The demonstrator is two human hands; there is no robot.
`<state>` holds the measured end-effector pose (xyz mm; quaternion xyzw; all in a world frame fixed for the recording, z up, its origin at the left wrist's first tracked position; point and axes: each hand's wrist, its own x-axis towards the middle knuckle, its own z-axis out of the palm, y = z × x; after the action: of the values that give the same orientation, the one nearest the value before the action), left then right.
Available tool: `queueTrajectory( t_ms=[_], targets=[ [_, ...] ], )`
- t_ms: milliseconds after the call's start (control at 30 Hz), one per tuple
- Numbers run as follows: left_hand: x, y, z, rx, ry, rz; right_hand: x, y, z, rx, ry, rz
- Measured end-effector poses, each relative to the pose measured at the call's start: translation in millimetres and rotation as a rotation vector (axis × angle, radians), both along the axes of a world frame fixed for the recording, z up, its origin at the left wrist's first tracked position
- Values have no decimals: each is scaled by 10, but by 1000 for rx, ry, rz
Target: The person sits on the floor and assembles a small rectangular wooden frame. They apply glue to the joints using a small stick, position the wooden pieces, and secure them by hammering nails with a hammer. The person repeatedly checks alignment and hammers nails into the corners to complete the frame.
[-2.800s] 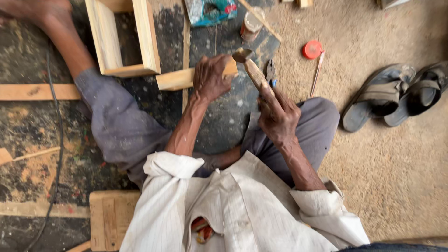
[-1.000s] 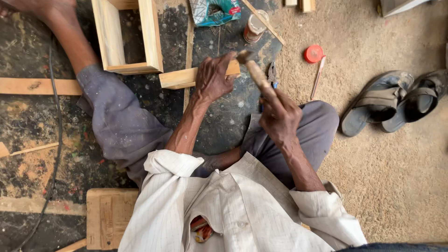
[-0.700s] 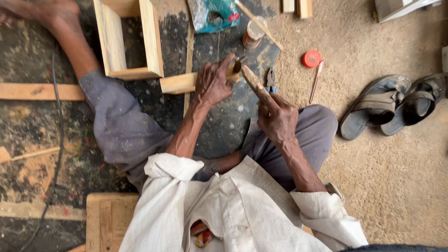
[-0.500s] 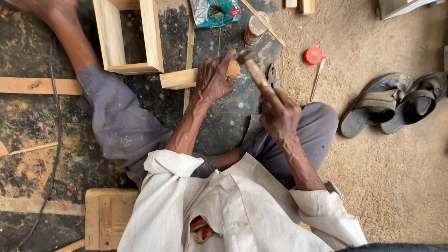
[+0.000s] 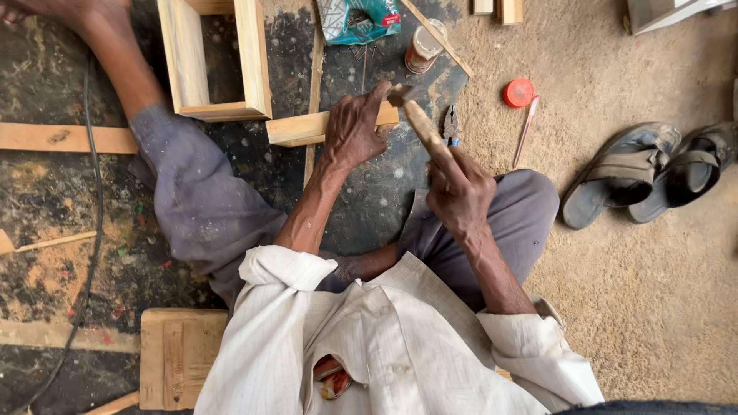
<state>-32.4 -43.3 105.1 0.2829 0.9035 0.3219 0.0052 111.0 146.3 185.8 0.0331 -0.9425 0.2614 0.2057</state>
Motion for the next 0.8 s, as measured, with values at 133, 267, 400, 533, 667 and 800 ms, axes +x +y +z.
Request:
queueTrajectory(
  t_ms=[133, 267, 400, 533, 667, 800],
  targets=[
    [-29, 3, 7, -63, 15, 23, -13, 36, 3, 54, 19, -2],
    [-16, -5, -5, -3, -38, 11, -25, 21, 22, 5, -181, -21],
    [-2, -17, -19, 23, 81, 9, -26, 9, 62, 66, 43, 12],
    [11, -8, -5, -6, 42, 23, -16, -16, 118, 1, -6, 13],
    [-35, 1, 40, -8, 99, 16, -61, -36, 135, 4, 54, 8],
    [-18, -13, 56, -42, -90, 7, -50, -35, 94, 8, -270, -45]
  ],
)
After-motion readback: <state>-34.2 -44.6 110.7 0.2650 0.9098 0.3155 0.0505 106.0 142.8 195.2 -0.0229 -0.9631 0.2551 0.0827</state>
